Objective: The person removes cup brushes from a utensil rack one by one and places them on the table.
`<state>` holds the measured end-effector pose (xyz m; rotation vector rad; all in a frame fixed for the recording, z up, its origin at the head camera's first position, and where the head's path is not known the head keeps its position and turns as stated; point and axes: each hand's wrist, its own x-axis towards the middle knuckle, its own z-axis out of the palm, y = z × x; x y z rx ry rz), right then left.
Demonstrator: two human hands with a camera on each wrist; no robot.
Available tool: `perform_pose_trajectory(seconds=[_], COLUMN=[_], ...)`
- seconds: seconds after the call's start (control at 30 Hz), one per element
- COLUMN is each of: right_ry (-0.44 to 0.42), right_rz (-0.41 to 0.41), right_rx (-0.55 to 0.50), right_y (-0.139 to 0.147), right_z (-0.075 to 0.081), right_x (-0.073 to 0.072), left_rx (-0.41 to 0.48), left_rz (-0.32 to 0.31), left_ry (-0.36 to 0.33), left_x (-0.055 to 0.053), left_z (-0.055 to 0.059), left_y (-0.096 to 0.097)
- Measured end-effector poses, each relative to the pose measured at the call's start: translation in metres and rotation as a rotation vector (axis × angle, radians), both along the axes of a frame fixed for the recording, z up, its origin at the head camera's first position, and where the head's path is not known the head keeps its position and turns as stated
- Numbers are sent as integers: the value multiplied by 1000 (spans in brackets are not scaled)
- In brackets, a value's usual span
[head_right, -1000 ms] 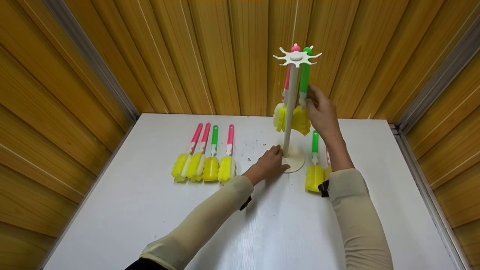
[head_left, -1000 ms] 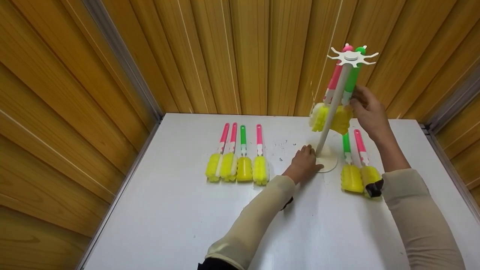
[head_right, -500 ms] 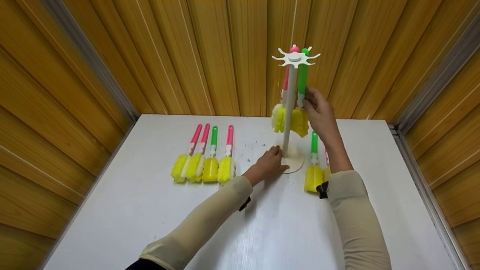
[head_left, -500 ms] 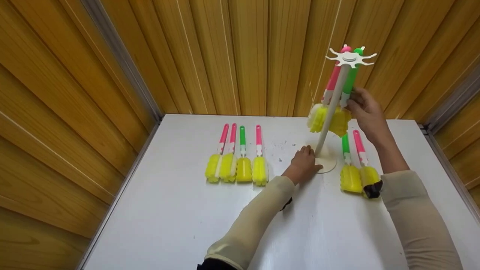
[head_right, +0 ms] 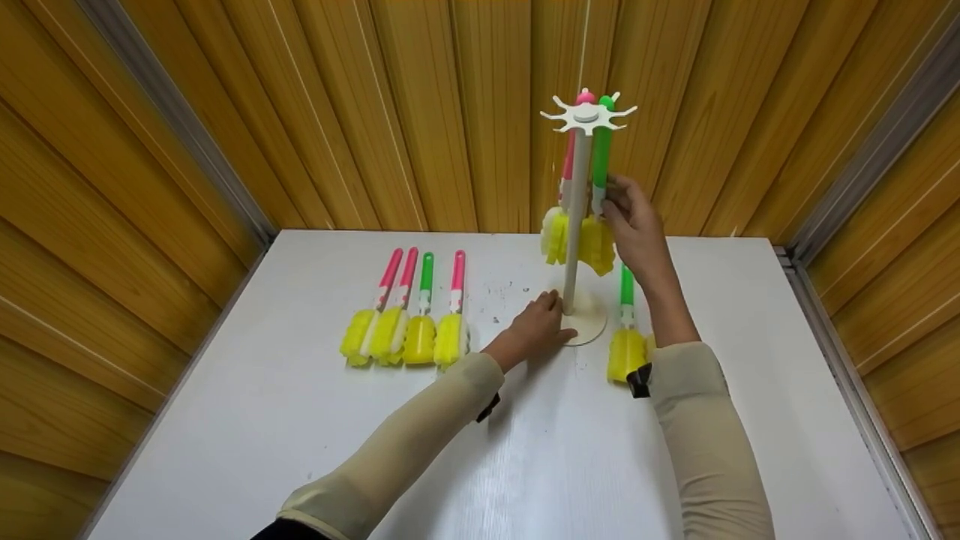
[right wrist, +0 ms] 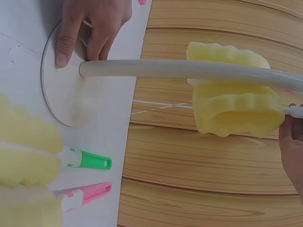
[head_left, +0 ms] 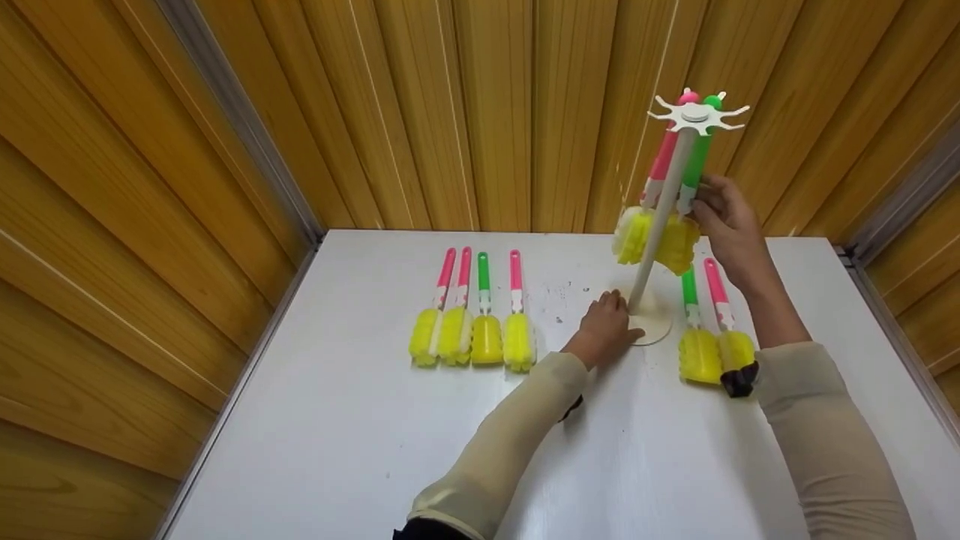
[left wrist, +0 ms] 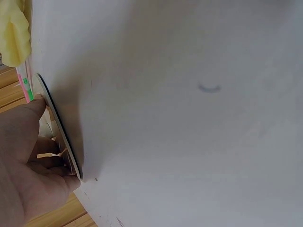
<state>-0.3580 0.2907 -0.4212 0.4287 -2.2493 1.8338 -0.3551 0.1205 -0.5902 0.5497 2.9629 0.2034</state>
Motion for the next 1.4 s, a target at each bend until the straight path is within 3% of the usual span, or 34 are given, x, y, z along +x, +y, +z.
perform_pose_trajectory(seconds=[0.2, 0.4, 0.7, 1.13, 1.4], right_ry=[22, 25, 20, 27, 13], right_rz=[0, 16, 24, -34, -19], right_rx=[-31, -96, -120, -14, -27], right_y=[-1, 0, 3, 2, 4], right_z=[-4, -5, -4, 4, 8], right_x=[-2, -3, -2, -2, -2], left_rx=[7, -45, -32, 3, 14], left_rz=[-1, -34, -14, 9, 22], left_ry=[-15, 16, 7, -5, -52], left_x=[1, 2, 1, 1, 1], left_z=[1, 2, 2, 3, 2], left_y=[-1, -1, 0, -2, 0])
